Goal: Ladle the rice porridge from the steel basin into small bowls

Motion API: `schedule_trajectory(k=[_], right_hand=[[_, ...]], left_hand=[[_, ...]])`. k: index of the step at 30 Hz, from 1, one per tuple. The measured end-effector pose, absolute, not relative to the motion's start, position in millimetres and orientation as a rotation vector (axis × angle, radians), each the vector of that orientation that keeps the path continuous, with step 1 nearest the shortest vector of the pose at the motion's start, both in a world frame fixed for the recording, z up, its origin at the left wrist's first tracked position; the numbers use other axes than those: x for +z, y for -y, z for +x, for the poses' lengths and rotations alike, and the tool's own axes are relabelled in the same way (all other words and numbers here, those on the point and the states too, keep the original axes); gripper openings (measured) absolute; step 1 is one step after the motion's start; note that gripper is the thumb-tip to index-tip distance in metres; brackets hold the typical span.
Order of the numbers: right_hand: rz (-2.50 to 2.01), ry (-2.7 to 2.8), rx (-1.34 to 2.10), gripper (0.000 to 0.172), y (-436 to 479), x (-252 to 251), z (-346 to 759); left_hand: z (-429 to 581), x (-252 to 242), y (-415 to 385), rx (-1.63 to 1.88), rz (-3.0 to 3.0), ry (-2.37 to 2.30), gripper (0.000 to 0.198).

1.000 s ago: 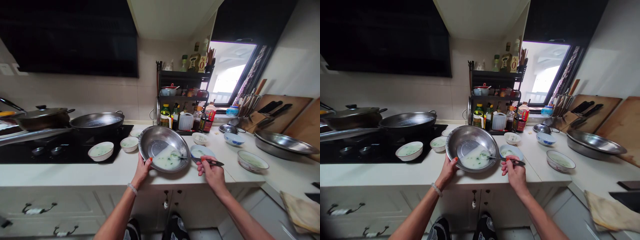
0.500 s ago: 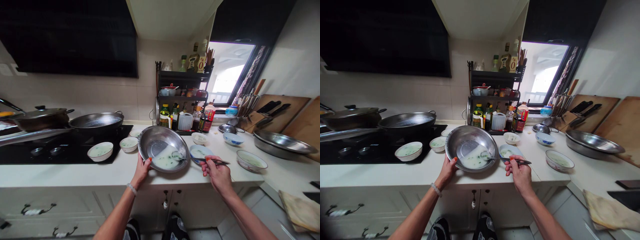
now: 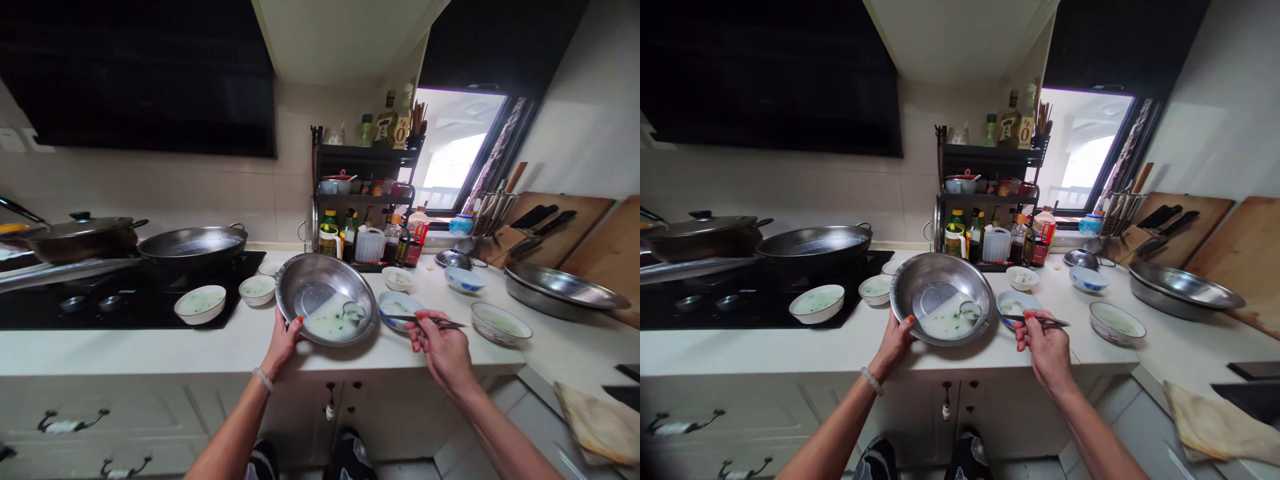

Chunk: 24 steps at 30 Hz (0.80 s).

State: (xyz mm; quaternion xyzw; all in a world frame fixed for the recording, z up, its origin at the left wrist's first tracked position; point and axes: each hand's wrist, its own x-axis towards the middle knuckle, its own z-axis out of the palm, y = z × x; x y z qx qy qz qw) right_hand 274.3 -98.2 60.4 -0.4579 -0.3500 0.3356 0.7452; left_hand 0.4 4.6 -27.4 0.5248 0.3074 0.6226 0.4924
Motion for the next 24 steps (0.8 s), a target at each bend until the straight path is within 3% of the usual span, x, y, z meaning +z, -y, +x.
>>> schedule_trajectory(k=[12, 17, 24], right_hand=[[-1.009, 0.674, 0.562, 0.036, 111.2, 100.4, 321.3], [-1.099, 0.793, 0.406, 0.033, 115.3, 85.6, 342.8], [-1.289, 1.475, 0.0, 0.019, 132.2, 49.9, 354.3]], left_hand=[[0.4, -25.4, -3.3, 1.45, 1.2, -0.707, 0.086], [0.5, -23.7, -2.7, 1.465, 1.21, -0.71, 0.087], [-0.4, -21.6, -2.1, 1.459, 1.242, -0.712, 0.086]])
